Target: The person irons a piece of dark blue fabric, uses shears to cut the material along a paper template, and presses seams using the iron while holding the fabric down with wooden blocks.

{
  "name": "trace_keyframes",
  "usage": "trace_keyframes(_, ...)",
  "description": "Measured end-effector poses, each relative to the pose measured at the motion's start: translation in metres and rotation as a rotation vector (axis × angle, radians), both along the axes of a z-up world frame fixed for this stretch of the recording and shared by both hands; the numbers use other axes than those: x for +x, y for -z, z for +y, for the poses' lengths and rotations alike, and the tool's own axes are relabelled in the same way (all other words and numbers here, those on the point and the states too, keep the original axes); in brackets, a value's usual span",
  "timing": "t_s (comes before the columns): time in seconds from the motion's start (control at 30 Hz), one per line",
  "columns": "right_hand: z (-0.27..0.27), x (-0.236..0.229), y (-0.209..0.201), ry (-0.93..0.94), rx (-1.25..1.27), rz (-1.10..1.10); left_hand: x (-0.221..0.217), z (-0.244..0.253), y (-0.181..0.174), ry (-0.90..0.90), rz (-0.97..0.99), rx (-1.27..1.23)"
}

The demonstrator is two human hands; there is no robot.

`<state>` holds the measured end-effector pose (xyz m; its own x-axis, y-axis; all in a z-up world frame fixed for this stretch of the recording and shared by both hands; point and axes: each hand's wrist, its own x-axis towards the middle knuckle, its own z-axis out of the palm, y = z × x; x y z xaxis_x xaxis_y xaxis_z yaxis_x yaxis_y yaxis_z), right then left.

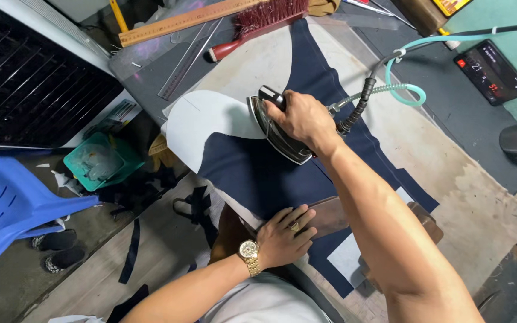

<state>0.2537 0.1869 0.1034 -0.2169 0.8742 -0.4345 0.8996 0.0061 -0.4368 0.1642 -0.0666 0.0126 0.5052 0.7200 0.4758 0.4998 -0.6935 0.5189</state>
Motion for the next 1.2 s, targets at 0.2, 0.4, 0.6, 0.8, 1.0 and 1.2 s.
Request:
trace_keyframes(0.2, -0.001, 0.001, -0.001, 0.002, 0.019, 0.015, 0.000, 0.002, -0.002, 0.001, -0.037, 0.031)
trace_keyframes(0.4, 0.000, 0.000, -0.004, -0.013, 0.018, 0.010, -0.001, 0.000, 0.002, 0.019, -0.012, 0.020)
trace_keyframes(0.6, 0.000, -0.003, -0.010, 0.015, -0.028, -0.010, 0.000, 0.001, 0.000, 0.021, -0.013, 0.019)
trace_keyframes(0.8, -0.001, 0.000, -0.004, 0.005, -0.012, 0.010, 0.000, 0.000, 0.000, 0.021, -0.008, -0.002)
trace_keyframes(1.0, -0.001, -0.003, -0.005, 0.015, 0.011, -0.033, -0.001, 0.001, 0.000, 0.014, -0.012, 0.003)
trace_keyframes(1.2, 0.005, -0.004, -0.003, -0.073, 0.018, -0.066, 0.000, 0.000, 0.000, -0.002, 0.015, -0.003)
